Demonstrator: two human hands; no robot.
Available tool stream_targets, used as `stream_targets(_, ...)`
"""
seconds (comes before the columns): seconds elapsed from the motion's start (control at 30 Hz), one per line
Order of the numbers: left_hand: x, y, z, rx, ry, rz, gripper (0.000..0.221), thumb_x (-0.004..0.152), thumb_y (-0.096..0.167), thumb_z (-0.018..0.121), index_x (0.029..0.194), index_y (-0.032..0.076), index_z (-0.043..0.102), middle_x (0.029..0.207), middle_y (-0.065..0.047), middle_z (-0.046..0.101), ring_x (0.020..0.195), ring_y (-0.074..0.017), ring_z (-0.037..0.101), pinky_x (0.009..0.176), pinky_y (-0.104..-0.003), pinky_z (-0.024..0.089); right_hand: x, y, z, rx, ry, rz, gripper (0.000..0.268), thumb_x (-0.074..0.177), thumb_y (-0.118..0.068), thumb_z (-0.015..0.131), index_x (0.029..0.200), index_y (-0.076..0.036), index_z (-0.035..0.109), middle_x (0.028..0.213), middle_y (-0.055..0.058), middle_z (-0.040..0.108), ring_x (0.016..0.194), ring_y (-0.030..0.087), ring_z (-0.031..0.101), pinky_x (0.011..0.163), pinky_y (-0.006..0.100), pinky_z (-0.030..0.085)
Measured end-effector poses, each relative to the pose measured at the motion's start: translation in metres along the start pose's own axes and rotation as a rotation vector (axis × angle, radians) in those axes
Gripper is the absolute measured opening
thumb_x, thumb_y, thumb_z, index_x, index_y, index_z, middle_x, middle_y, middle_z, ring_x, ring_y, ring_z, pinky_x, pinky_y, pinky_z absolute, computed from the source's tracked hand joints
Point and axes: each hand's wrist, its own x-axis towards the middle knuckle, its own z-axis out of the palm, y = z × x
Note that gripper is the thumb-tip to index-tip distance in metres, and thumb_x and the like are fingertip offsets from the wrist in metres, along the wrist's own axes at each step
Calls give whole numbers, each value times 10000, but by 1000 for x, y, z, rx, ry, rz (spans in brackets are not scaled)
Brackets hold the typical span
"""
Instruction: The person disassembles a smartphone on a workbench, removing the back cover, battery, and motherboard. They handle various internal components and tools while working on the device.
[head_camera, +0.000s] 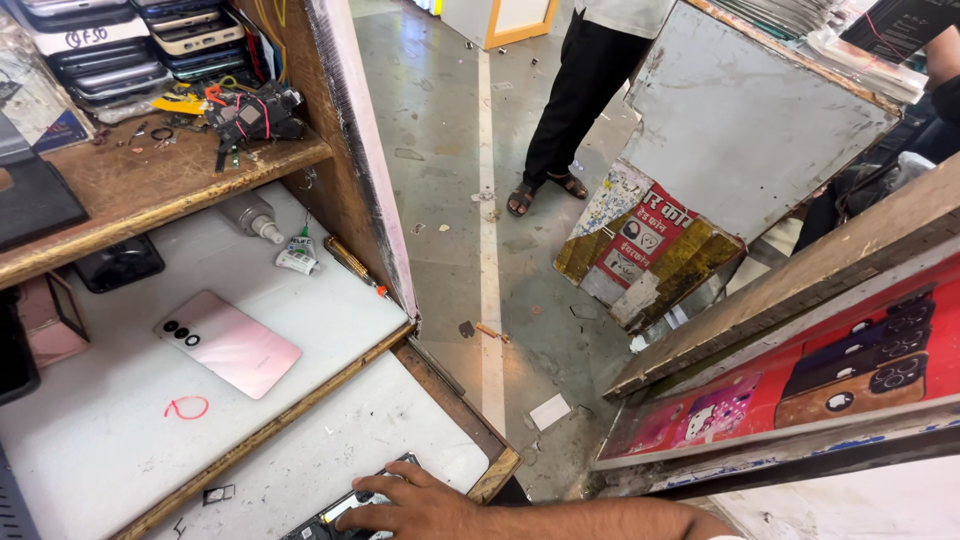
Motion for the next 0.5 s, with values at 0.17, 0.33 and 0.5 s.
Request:
stream_targets(0.17, 2, -7, 0, -26, 7, 80, 477, 821, 84, 719, 1293, 77, 649, 1239, -191, 653, 1089, -404, 626, 922, -533, 515, 6, -7, -47, 75, 14, -82, 294, 1072, -294, 606, 1354, -241, 672, 1532, 111, 534, 1432, 380, 502, 1110, 587, 456)
stream_targets(0.33, -47, -44, -51, 111, -7, 21, 482, 822, 77, 717, 1299, 67, 649, 1251, -198, 652, 1095, -407, 624, 920, -528, 517, 43, 1, -58, -136, -26, -283, 424, 971, -297, 683, 1385, -208, 655, 1505, 137, 575, 1231, 383, 597, 868, 492, 506)
stream_targets(0.5, -70, -23, -74, -245, -63, 14, 443, 864, 151, 751, 1286, 70, 641, 1283, -184, 649, 1158, -394, 612, 985, -484, 504, 68, 18, -84, 132, -196, -139, 412, 984, -339, 646, 1372, -202, 635, 1369, 68, 665, 962, 252, 705, 831, 415, 567)
